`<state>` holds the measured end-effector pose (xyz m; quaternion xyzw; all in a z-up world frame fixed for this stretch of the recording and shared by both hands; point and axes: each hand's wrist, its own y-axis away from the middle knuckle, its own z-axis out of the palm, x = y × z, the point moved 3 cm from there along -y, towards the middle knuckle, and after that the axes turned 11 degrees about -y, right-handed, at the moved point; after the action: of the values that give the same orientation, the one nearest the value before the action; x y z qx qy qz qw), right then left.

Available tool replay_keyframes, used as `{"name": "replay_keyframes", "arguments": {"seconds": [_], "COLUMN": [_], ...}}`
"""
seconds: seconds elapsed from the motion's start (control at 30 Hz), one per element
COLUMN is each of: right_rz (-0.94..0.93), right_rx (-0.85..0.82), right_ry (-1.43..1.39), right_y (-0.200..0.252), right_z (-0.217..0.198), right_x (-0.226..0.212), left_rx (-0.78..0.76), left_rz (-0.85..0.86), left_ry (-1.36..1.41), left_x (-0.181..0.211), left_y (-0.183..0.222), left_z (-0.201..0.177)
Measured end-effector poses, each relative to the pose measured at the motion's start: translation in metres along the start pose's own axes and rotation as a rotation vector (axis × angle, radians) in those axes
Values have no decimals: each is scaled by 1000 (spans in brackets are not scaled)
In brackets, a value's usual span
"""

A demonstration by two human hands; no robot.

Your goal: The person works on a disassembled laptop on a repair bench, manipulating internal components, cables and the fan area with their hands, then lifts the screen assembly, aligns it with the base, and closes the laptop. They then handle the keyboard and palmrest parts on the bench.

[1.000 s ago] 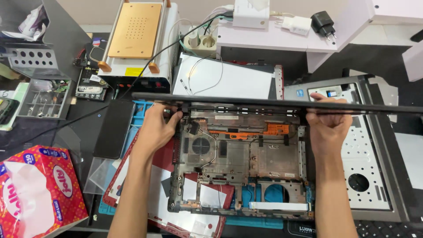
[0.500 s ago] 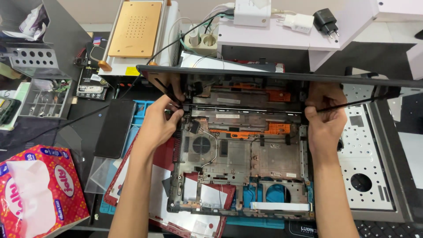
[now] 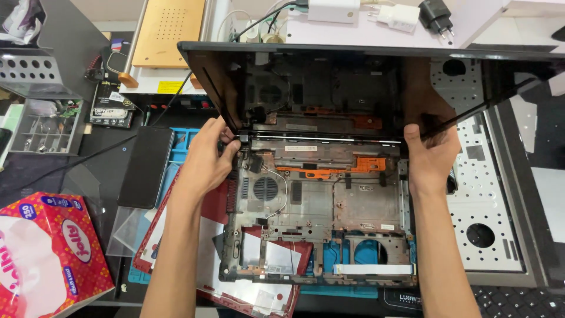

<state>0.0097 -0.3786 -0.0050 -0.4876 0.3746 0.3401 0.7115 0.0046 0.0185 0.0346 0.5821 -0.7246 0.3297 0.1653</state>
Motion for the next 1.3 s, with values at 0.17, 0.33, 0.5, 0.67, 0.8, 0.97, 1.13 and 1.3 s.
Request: {"name": "replay_keyframes", "arguments": {"seconds": [0.17,0.33,0.5,0.67,0.8,0.97,1.13,1.3], "right_rz": [23,-7,57,35,32,-1,16,-5], "right_rx": [20,2,81,37,23,-7,-45,-51], "right_ry": [41,23,61,6,10,30,72,97], "right_y": [-2,-4,0,1,0,-4,-2,-4], "right_z": [0,3,-4,-2,-1,-6,-1,0], "right_x": [2,-2,6,3,3,8,4,4], "left_rx": [-14,-37,-78,-73,-106,-133,-125,-122], "left_rz": [21,-35,-175,-175,-167,-119,-119,-161], "left_ry": [-1,21,45,68,19,-2,-5,15], "left_x": [-2,-7,-12,-13,-15,-20,-22,-23], "left_y": [0,-1,1,5,4,5,11,12], "left_z": [0,2,5,6,3,0,1,1]}}
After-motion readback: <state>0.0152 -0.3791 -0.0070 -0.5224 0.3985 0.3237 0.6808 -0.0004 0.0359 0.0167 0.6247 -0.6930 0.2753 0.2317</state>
